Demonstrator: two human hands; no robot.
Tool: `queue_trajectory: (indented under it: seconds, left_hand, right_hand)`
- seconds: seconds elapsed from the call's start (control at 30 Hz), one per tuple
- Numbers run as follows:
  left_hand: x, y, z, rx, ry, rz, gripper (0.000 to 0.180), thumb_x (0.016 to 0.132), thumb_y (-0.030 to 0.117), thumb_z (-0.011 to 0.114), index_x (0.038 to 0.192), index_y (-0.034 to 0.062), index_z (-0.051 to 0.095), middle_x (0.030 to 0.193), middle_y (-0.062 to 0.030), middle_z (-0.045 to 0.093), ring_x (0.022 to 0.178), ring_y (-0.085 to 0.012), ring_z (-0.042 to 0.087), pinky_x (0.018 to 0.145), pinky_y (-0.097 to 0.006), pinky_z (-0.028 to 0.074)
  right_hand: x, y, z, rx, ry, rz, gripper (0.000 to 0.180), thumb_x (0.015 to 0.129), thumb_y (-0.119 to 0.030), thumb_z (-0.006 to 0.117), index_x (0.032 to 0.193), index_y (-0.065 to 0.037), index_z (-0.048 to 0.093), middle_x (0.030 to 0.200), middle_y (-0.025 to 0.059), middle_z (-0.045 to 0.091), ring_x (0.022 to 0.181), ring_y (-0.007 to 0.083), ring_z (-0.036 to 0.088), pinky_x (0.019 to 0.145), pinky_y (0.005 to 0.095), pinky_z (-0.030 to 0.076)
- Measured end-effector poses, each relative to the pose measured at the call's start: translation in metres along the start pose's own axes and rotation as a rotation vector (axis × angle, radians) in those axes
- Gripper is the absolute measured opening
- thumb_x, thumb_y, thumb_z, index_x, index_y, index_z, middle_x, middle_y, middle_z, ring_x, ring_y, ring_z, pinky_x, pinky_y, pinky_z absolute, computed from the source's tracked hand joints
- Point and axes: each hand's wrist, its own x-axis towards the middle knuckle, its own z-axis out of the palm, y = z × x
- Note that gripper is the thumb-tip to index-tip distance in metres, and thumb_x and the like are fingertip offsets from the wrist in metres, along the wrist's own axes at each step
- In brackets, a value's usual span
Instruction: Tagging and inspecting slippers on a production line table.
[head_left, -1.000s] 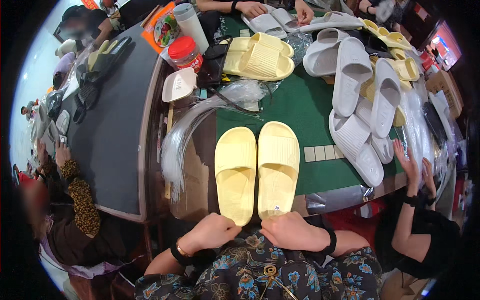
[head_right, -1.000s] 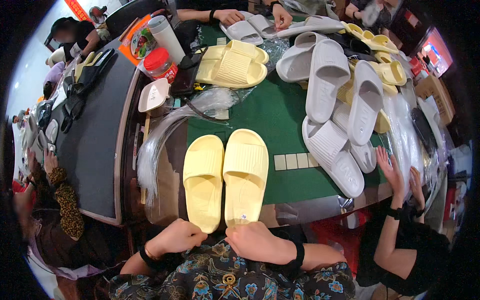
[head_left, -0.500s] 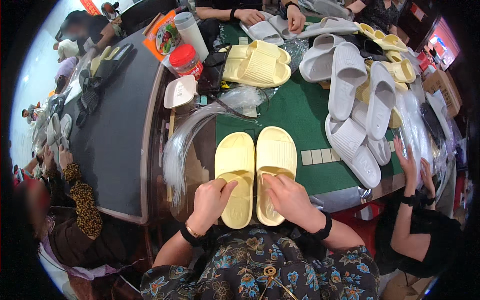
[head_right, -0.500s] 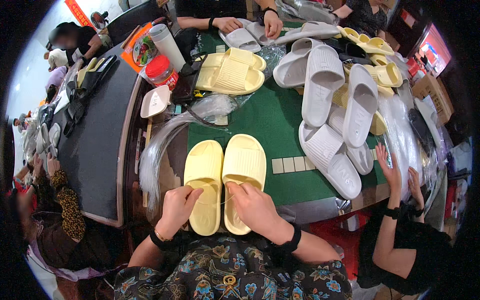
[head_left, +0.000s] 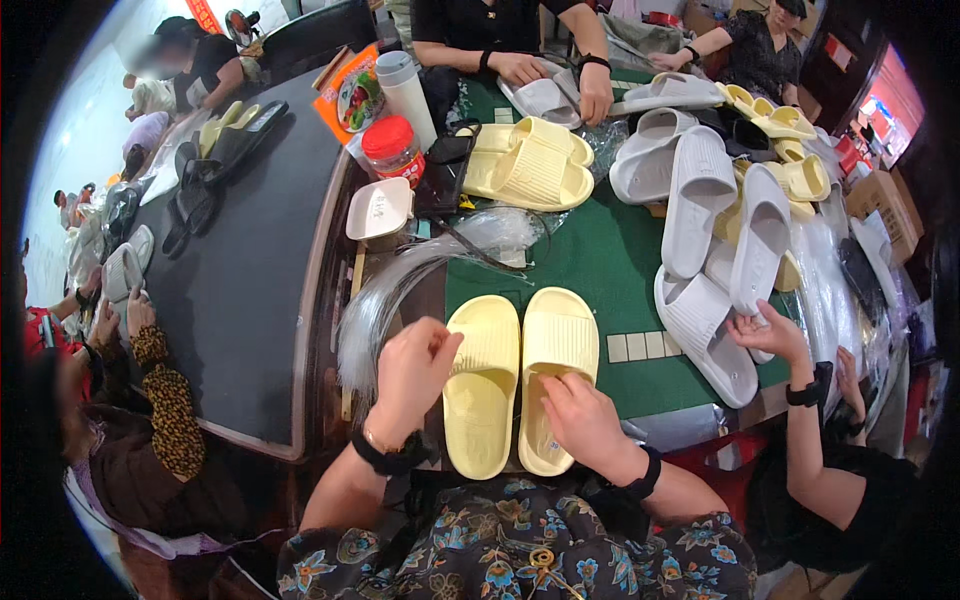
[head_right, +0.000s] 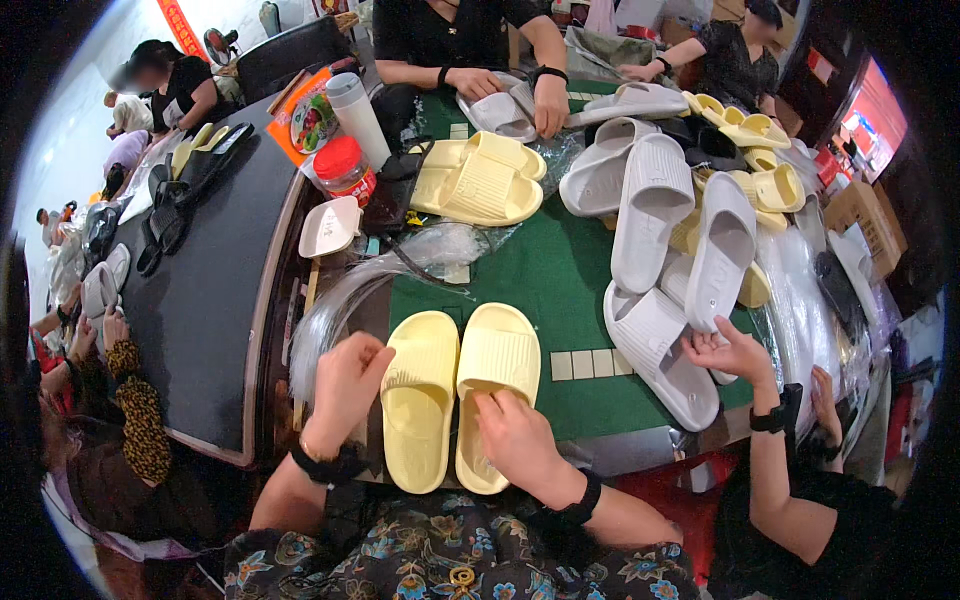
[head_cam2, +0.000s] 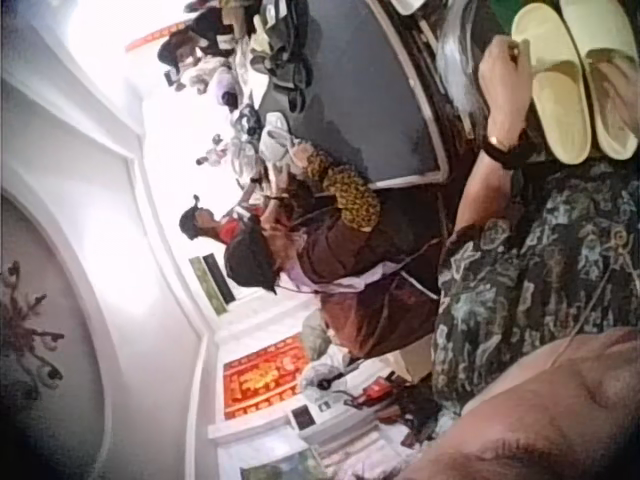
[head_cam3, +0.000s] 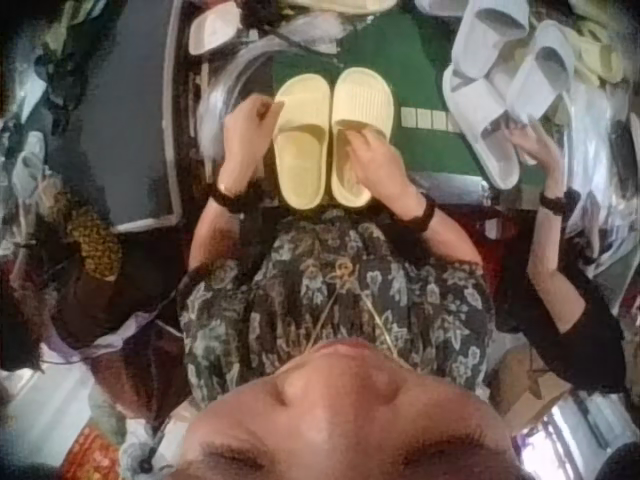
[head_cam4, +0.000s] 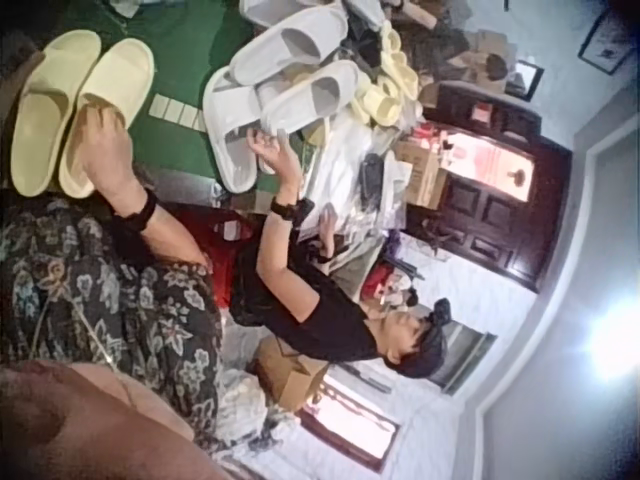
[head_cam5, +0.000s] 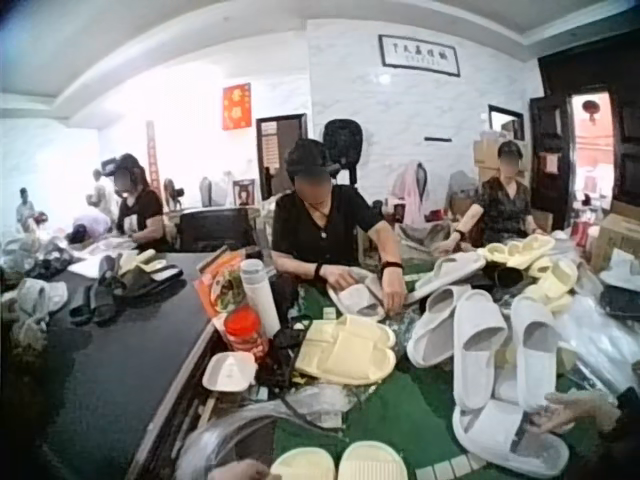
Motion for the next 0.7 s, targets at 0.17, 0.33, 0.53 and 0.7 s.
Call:
queue_trajectory:
  seconds: [0.17, 0.33, 0.53, 0.7]
  left_hand:
    - [0.042, -0.037, 0.019, 0.244, -0.038, 0.052, 0.024, 0.08, 0.024, 0.07, 0.084, 0.0001, 0.066, 0.076, -0.0174, 0.066, 0.071, -0.0361, 0.064, 0.067, -0.044, 0.051]
    - [0.051, -0.038, 0.009, 0.231, -0.177, -0.147, 0.029, 0.08, 0.028, 0.069, 0.081, -0.0013, 0.07, 0.076, -0.02, 0.067, 0.074, -0.0361, 0.066, 0.068, -0.042, 0.052]
    - [0.049, -0.06, 0.006, 0.137, -0.281, -0.279, 0.035, 0.083, 0.031, 0.065, 0.083, -0.0038, 0.07, 0.081, -0.024, 0.066, 0.082, -0.0398, 0.065, 0.073, -0.044, 0.052]
    - [0.055, -0.054, 0.01, -0.033, -0.362, -0.412, 0.039, 0.089, 0.031, 0.06, 0.083, -0.0064, 0.07, 0.06, -0.0148, 0.064, 0.049, -0.0204, 0.063, 0.052, -0.034, 0.051]
  right_hand:
    - [0.002, -0.004, 0.002, -0.085, 0.019, 0.0, 0.024, 0.083, -0.01, 0.062, 0.106, -0.002, 0.06, 0.085, 0.0105, 0.055, 0.077, 0.0263, 0.063, 0.063, 0.0351, 0.054]
    - [-0.001, -0.002, -0.016, 0.026, 0.088, -0.001, 0.025, 0.081, -0.007, 0.062, 0.106, -0.003, 0.062, 0.087, 0.0112, 0.058, 0.076, 0.0276, 0.063, 0.064, 0.0357, 0.054]
    - [0.018, 0.035, -0.032, 0.18, 0.295, 0.222, 0.015, 0.084, -0.004, 0.06, 0.098, -0.002, 0.064, 0.087, 0.0156, 0.064, 0.07, 0.0299, 0.064, 0.059, 0.0352, 0.051]
    - [0.038, 0.081, -0.026, 0.264, 0.263, 0.44, 0.023, 0.085, -0.012, 0.063, 0.104, 0.001, 0.064, 0.087, 0.016, 0.067, 0.064, 0.0243, 0.064, 0.06, 0.0341, 0.051]
